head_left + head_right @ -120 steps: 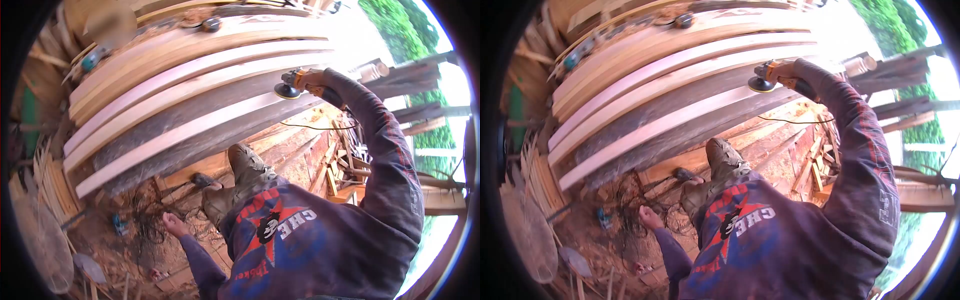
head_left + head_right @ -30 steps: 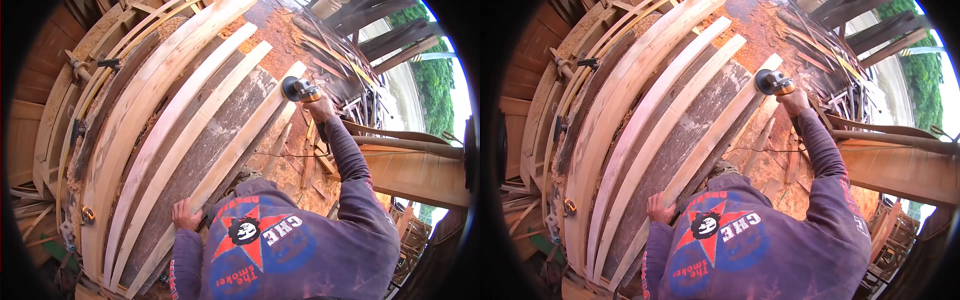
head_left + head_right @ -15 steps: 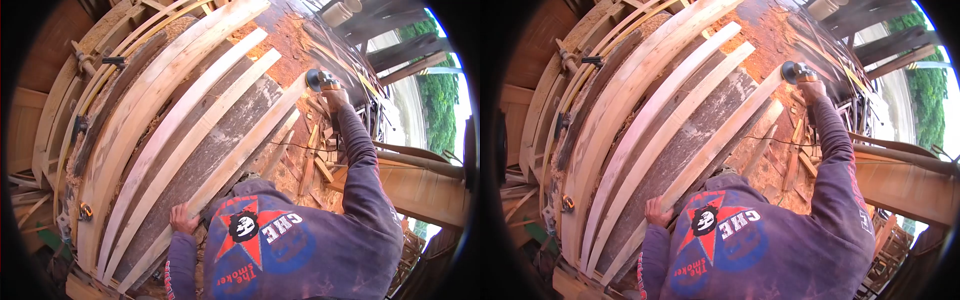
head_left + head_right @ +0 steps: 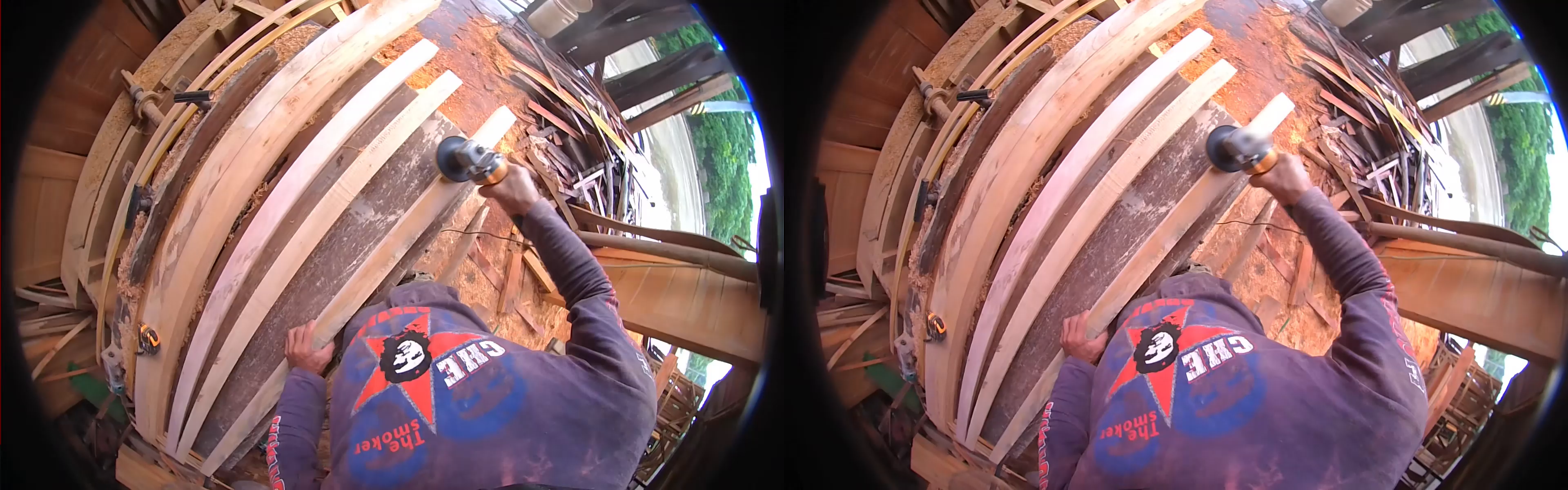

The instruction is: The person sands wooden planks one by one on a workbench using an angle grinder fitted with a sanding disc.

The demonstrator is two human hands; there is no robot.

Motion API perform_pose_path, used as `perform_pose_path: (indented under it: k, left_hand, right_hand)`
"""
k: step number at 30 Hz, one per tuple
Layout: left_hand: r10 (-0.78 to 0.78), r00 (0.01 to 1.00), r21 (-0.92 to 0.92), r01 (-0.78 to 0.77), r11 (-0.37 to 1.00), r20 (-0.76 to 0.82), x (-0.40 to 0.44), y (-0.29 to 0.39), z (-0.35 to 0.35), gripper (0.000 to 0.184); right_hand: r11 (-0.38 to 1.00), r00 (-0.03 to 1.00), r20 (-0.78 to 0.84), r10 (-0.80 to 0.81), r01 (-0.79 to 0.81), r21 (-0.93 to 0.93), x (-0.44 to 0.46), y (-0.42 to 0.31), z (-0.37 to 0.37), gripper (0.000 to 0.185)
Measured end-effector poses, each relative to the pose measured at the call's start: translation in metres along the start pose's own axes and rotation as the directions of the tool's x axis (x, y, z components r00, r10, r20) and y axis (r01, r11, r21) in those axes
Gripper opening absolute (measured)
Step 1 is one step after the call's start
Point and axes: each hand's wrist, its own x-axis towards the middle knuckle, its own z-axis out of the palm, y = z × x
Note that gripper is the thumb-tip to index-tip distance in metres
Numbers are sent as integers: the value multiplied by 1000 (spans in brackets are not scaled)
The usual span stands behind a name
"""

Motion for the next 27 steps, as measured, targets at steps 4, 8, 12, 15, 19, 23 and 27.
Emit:
perform_pose_path:
  k: [4, 8, 12, 15, 19, 23, 27]
  left_hand:
    - [1, 1000, -8, -1, 1000, -4, 1, -1, 1, 59]
    - [7, 1000, -1, -7, 1000, -16, 2, 0, -1, 58]
    - [15, 1000, -30, -15, 999, -5, 2, 0, -1, 57]
    - [24, 1000, -43, -24, 999, 2, 3, -1, -2, 57]
    - [8, 1000, -50, -8, 999, -3, 2, -1, -3, 60]
    - [-21, 1000, -73, 19, 997, -22, 1, -2, -1, 62]
    - [-32, 999, -63, 32, 997, 11, 0, -2, -4, 64]
  right_hand:
    - [994, 998, 60, -8, 14, -107, -53, -68, 27, 39]
    - [987, 992, 111, -58, 73, -141, -91, -81, 60, 37]
    - [975, 987, 148, -54, 84, -205, -128, -85, 102, 38]
    - [961, 977, 168, -130, 166, -223, -155, -83, 135, 42]
    - [953, 975, 194, -109, 157, -258, -173, -90, 145, 44]
    - [956, 989, 146, -9, 52, -289, -145, -94, 108, 45]
    - [977, 999, 25, 36, -30, -209, -97, -70, 73, 40]
